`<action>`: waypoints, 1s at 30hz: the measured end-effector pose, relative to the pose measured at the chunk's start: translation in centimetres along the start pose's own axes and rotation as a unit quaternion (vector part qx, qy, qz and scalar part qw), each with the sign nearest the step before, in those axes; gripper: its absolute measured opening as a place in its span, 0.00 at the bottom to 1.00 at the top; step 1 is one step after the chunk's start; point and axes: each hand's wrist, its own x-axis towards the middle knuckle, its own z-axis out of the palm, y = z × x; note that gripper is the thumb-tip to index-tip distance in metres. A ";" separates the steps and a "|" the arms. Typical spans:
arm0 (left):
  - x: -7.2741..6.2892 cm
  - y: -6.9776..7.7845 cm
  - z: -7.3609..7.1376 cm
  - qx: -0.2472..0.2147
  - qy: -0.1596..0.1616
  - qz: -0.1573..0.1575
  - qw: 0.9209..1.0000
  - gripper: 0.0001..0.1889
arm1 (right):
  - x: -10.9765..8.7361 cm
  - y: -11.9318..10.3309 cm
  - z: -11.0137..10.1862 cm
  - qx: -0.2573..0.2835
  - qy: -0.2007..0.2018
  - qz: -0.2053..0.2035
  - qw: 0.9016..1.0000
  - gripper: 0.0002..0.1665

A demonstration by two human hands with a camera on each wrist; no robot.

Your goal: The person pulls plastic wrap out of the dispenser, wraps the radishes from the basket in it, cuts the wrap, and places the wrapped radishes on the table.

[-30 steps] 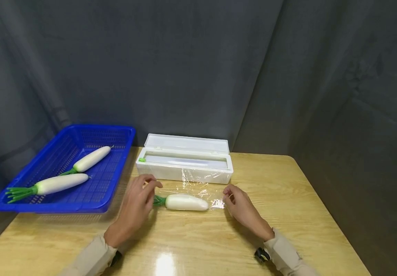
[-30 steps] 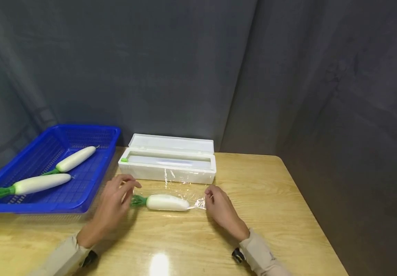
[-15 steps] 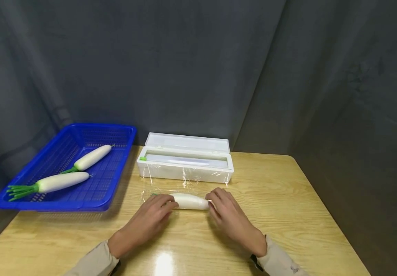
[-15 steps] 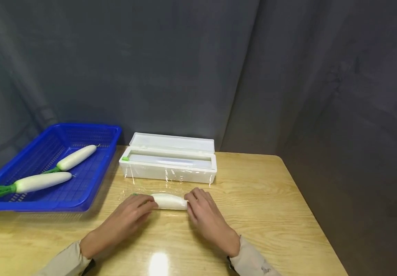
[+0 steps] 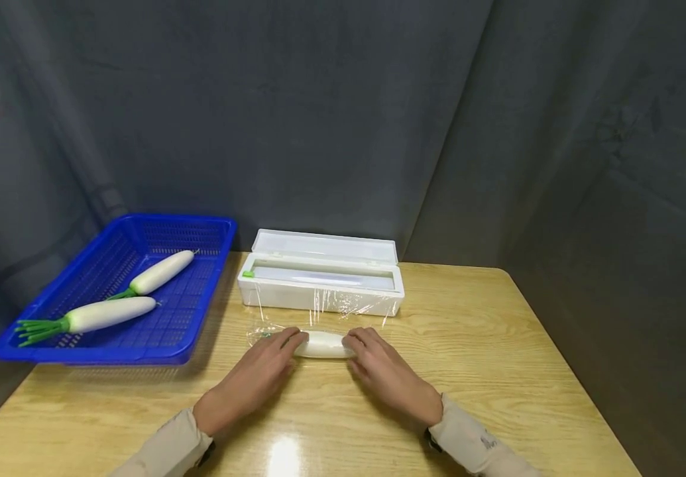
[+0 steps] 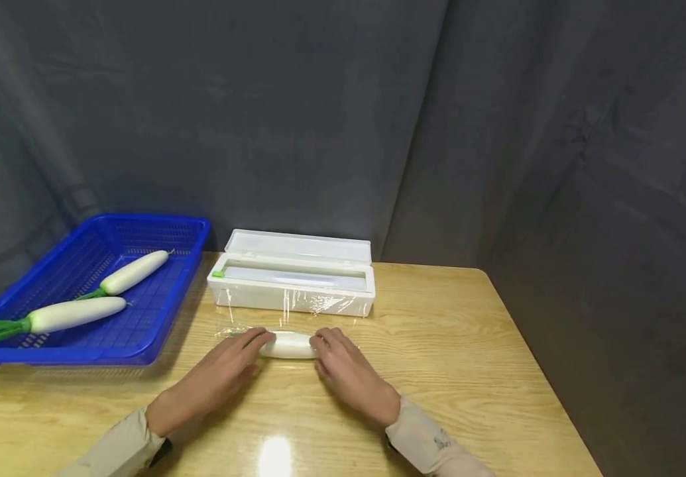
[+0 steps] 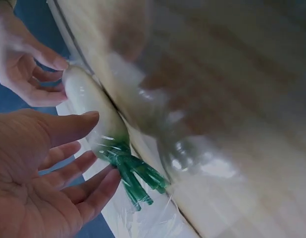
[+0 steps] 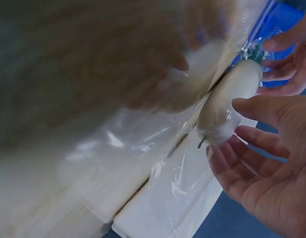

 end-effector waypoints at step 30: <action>4.5 -0.9 1.5 0.156 -0.012 0.021 0.987 0.24 | 2.9 4.3 0.2 0.157 -0.107 -0.017 0.982 0.05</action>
